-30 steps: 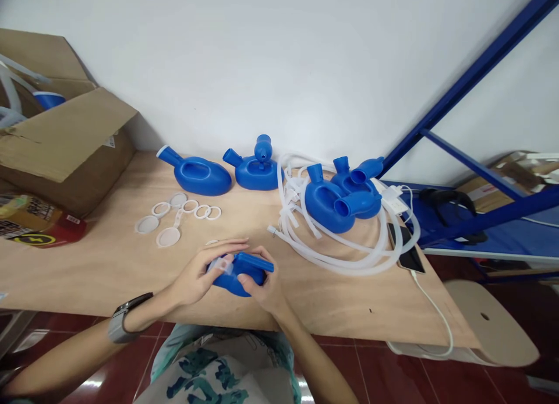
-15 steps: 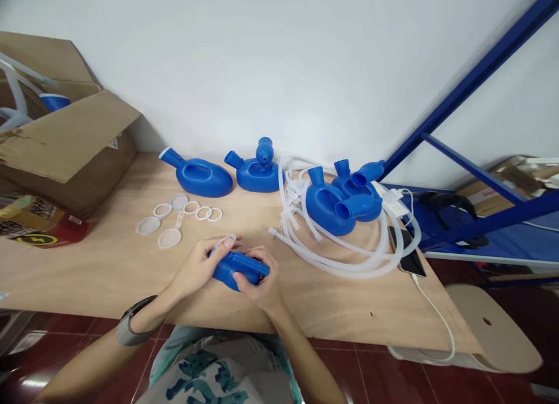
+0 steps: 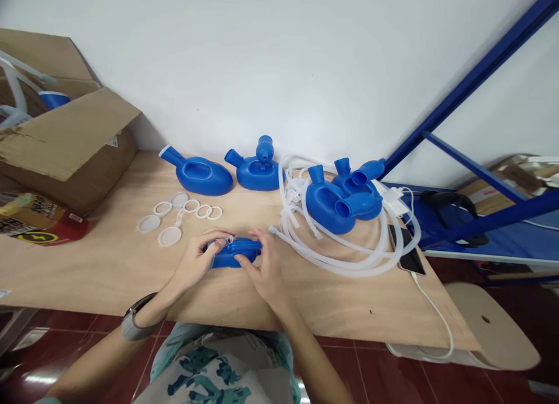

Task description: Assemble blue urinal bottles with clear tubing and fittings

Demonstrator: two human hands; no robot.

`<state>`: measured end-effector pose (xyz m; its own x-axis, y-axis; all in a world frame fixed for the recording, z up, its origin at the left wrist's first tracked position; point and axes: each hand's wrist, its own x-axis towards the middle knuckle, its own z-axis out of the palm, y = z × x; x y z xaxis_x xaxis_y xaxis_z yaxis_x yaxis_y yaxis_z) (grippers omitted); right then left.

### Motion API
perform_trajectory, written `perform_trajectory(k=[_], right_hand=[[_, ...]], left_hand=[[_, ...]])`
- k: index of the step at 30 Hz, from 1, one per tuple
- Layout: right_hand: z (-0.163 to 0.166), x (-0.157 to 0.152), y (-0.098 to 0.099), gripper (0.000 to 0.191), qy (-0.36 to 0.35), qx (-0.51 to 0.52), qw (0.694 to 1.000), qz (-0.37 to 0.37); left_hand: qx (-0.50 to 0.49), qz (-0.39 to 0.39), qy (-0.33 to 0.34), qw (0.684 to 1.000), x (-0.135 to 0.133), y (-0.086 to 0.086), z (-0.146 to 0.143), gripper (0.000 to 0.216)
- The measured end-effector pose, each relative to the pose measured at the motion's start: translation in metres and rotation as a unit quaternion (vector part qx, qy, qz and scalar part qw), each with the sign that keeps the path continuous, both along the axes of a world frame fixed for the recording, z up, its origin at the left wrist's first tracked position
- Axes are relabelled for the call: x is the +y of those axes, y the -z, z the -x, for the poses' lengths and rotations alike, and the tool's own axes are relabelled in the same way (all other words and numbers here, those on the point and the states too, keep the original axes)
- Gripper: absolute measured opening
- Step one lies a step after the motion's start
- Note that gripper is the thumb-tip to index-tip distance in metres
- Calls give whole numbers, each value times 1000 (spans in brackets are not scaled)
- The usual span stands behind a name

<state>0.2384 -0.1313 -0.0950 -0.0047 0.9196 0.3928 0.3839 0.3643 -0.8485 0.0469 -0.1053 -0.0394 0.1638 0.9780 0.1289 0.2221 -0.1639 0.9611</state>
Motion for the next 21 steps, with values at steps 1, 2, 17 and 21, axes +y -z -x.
perform_trajectory(k=[1,2,17,21], right_hand=[[-2,2,-6,52,-15,-66,997,-26],[-5,4,-13,45,-22,-129,990,-51],[-17,29,-46,23,-146,-151,973,99],[-21,28,-53,22,-174,-104,971,130]], left_hand=[[-7,-2,-1,1000,1,-1,0,30],[-16,2,0,1000,2,-1,0,31],[36,60,70,995,8,4,1,31],[56,37,81,994,7,4,-4,36]])
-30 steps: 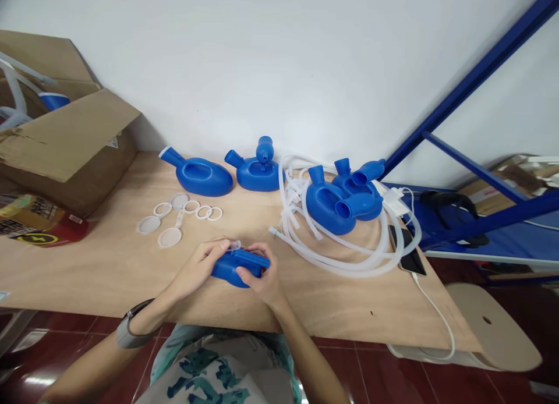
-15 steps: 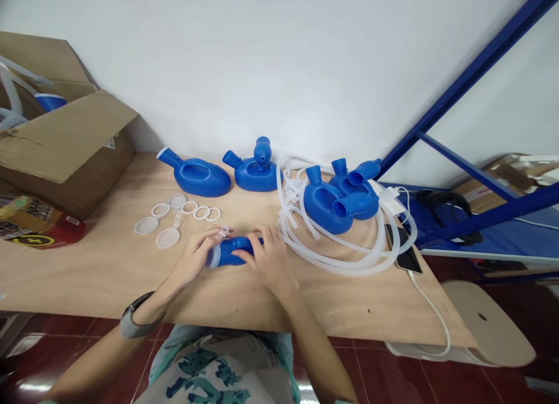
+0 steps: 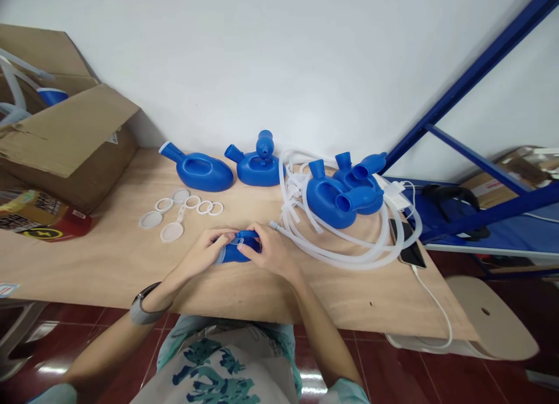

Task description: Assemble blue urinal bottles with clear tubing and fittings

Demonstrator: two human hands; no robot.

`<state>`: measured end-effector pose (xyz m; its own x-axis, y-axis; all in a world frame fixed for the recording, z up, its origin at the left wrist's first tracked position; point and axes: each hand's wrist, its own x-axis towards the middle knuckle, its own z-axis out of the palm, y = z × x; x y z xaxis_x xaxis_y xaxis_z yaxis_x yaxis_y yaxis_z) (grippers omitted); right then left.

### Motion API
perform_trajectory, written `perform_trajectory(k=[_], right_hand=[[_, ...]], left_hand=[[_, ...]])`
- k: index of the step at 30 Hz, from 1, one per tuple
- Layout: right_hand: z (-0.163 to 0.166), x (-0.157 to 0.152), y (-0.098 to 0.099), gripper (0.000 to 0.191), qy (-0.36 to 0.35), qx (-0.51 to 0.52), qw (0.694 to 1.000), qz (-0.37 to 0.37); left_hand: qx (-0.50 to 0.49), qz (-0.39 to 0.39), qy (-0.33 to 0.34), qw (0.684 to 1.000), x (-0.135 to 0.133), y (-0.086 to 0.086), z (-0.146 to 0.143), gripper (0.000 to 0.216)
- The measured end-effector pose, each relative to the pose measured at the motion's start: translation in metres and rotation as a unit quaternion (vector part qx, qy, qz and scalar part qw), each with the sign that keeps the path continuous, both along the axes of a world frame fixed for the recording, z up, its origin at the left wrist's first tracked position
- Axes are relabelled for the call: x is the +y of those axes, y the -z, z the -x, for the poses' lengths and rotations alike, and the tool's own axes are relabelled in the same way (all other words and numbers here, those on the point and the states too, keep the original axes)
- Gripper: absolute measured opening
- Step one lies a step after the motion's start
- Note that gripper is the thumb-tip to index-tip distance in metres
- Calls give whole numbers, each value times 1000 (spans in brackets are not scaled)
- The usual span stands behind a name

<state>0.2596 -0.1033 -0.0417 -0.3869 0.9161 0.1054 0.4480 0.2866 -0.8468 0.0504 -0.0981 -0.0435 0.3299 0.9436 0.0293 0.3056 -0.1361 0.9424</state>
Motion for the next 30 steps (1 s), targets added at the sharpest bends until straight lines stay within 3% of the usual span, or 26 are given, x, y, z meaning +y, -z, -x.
perform_trajectory(k=[3,7,18,25,30], right_hand=[[-2,2,-3,25,-11,28,999,28],[2,11,3,29,32,43,997,47],[5,30,22,48,43,66,996,28],[4,23,15,37,44,77,995,36],[5,22,17,29,47,28,998,15]], left_hand=[[11,-12,11,1000,1,-1,-2,41],[35,-21,8,999,8,0,-4,46],[46,-44,10,998,21,2,-6,51],[70,-60,17,996,23,6,-10,45],[79,-67,13,995,22,2,-11,39]])
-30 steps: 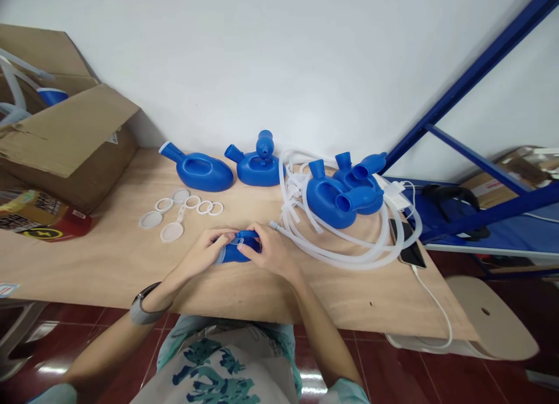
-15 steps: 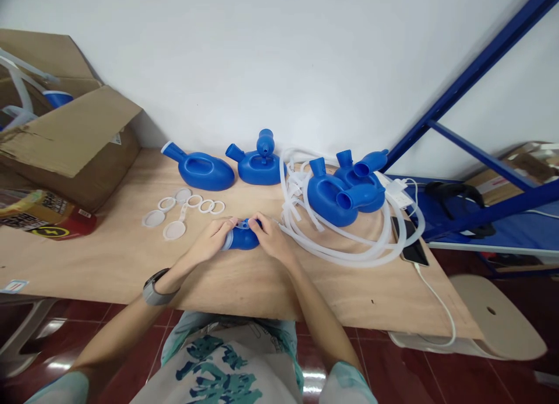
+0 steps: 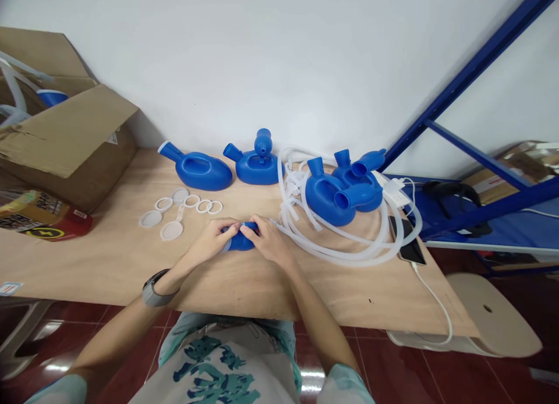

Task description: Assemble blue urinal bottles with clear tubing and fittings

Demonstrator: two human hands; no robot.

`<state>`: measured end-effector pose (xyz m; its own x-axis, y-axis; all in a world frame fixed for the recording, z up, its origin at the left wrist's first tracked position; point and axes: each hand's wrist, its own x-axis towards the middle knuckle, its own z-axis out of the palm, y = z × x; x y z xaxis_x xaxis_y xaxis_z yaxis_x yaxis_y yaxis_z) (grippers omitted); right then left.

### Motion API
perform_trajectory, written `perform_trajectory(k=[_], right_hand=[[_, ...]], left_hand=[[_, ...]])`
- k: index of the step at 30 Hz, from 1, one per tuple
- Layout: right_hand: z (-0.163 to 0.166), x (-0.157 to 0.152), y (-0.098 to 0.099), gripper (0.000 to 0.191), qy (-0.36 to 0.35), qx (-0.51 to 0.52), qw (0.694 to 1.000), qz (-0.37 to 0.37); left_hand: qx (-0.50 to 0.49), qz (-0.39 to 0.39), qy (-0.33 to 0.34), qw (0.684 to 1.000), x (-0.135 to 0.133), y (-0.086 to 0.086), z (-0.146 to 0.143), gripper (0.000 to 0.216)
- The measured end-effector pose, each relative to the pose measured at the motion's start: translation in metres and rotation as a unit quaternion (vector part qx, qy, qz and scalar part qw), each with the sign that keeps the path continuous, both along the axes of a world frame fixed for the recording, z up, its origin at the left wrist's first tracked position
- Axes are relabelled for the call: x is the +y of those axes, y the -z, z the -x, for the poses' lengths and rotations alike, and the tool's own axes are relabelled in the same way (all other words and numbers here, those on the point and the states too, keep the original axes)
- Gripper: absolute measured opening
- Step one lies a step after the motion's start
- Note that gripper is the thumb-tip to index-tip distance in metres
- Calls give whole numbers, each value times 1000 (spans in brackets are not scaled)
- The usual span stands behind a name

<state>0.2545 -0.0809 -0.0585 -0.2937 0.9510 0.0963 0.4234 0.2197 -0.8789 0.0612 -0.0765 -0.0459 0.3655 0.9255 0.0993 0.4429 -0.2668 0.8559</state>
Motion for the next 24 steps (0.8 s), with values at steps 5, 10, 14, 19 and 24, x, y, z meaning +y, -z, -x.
perform_trajectory(k=[5,10,14,19,24], right_hand=[[2,-2,1,25,8,-17,1000,-16],[-3,-1,-1,17,-20,-5,1000,8],[-7,6,5,17,-58,45,995,71],[-6,13,10,18,-72,111,983,127],[0,8,3,16,-34,127,984,117]], left_hand=[[4,-16,-11,1000,-3,-4,-1,34],[2,-19,-10,1000,-4,-5,3,29],[-3,-18,-6,1000,-6,-7,5,26],[10,0,-22,1000,-8,-9,6,21],[9,-4,-46,999,-4,-10,0,18]])
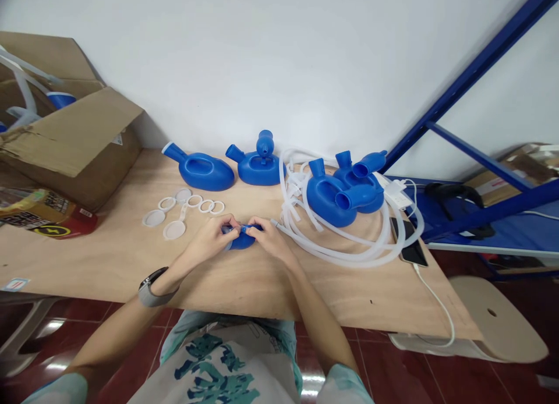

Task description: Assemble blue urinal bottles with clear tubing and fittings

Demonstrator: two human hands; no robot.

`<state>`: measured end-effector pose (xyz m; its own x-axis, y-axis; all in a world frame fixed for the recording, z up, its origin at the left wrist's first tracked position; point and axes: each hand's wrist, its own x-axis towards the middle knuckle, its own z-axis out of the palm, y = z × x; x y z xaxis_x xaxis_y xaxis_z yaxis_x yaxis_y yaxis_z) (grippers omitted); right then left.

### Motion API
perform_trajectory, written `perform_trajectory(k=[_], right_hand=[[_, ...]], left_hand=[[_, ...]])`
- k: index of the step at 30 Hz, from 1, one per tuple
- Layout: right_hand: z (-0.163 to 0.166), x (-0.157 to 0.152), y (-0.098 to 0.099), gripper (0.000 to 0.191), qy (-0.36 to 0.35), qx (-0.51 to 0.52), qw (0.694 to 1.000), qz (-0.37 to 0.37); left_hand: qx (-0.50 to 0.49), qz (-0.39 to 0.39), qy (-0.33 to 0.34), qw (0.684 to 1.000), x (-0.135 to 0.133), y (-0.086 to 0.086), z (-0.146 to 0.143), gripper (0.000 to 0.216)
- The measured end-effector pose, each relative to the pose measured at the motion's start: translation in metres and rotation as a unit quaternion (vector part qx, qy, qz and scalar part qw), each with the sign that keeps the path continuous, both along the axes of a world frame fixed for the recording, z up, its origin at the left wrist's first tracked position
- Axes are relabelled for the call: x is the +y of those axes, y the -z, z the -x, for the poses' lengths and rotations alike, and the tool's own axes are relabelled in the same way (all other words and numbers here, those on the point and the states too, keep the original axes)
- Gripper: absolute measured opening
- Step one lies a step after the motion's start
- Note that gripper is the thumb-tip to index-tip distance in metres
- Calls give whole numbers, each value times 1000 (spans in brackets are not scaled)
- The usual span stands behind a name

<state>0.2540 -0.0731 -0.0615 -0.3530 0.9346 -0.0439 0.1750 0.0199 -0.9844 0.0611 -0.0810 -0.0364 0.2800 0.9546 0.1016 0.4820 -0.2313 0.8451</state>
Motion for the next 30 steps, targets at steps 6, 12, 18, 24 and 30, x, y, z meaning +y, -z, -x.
perform_trajectory(k=[6,12,18,24,30], right_hand=[[0,-1,1,20,46,-4,999,-30],[10,12,6,37,58,-67,995,-49],[26,52,17,38,137,-198,956,-167],[27,88,46,41,161,-345,879,-287],[24,96,59,42,131,-460,816,-326]], left_hand=[[-6,-47,69,996,3,2,8,26],[88,-73,97,989,0,30,36,78],[162,-145,-55,975,6,61,81,60],[295,-150,-113,937,11,83,157,46],[305,-79,-96,944,12,92,199,45]])
